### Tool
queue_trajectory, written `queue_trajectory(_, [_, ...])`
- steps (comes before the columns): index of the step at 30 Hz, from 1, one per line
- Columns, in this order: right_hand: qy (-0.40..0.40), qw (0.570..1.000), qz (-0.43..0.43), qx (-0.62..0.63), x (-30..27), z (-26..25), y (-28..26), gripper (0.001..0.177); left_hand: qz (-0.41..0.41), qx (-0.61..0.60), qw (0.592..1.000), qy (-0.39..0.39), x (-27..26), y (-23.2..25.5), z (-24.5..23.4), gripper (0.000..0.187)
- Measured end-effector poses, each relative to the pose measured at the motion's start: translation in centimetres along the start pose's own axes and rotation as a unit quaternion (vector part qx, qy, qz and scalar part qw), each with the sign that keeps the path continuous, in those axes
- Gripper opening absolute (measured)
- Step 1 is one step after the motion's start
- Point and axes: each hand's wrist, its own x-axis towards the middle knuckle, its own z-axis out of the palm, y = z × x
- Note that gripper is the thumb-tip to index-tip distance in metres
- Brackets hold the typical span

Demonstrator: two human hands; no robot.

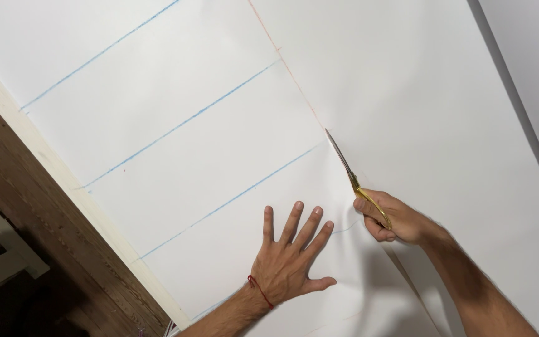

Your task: Cutting along pre-drawn lines on a large sheet of paper using scissors

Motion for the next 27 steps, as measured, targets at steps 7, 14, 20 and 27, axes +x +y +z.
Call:
queue_trajectory(7, [0.015, 1.0, 0.0, -0.013, 0.5, 0.3, -1.1, 0.058, 0.002, -0.002, 1.0, -0.002, -0.2, -0.1, 0.2, 0.128])
queue_trajectory(14, [0.018, 1.0, 0.001, -0.019, 0.8, 0.4, -2.3, 0.059, 0.002, -0.004, 1.0, 0.0, 0.0, -0.3, 0.1, 0.127])
queue_trajectory(20, [0.022, 1.0, -0.011, -0.014, 1.6, 0.2, -2.6, 0.06, 0.0, -0.011, 1.0, 0.004, -0.2, -0.4, 0.1, 0.13])
queue_trajectory(27, [0.022, 1.0, -0.015, -0.012, 2.3, 0.1, -3.5, 0.062, 0.003, -0.025, 1.0, -0.001, -0.4, -0.6, 0.4, 0.128])
